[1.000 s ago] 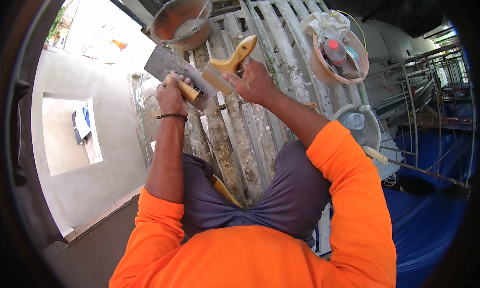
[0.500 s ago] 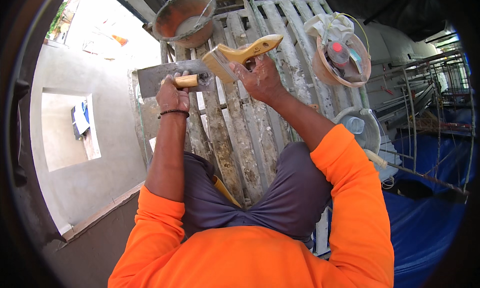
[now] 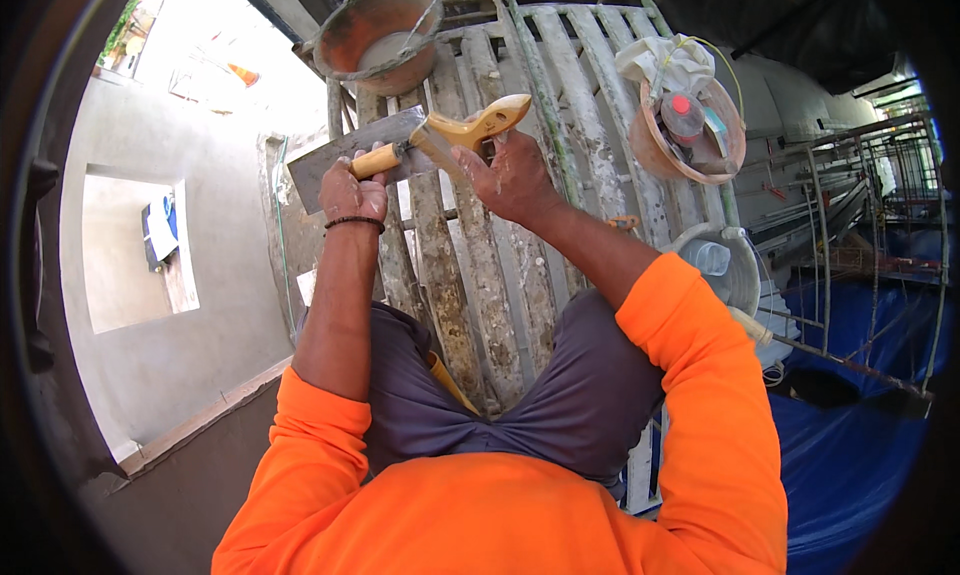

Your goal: The person applies plaster to a wall using a hawk and trowel, smoothing the surface with consistent strokes. The person periodically scrapes excess plaster from the trowel and continues working on adjacent sections of the wall.

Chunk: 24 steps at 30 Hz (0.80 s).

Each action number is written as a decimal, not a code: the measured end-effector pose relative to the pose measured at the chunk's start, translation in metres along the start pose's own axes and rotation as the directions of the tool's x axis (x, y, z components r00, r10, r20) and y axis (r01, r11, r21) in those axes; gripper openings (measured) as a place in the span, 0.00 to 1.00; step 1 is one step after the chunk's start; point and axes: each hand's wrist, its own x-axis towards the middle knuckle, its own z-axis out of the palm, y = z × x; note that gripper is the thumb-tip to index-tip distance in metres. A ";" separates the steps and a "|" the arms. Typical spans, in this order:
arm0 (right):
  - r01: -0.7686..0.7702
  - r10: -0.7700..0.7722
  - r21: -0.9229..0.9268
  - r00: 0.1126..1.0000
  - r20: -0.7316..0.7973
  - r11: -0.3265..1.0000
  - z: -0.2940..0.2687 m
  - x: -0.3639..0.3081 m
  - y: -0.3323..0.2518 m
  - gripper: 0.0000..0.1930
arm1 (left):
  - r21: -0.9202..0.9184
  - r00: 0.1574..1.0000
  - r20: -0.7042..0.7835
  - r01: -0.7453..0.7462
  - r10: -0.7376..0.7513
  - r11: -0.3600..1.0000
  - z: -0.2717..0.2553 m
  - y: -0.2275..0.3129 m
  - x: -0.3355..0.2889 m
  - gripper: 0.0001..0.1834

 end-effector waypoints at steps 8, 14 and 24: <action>-0.038 0.228 -0.394 0.864 0.448 0.918 -0.017 -0.010 0.004 0.20 | 0.219 0.988 0.135 0.045 -0.075 0.975 0.001 0.006 -0.002 0.15; -0.293 0.303 -0.122 0.951 0.067 0.948 -0.069 0.029 -0.031 0.20 | 0.723 0.935 0.352 -0.300 0.041 0.622 0.016 0.002 -0.031 0.12; -0.209 0.211 -0.033 0.971 0.113 0.977 -0.068 0.029 -0.043 0.20 | 0.147 0.403 0.788 -0.857 -0.466 -0.493 -0.010 -0.028 -0.090 0.15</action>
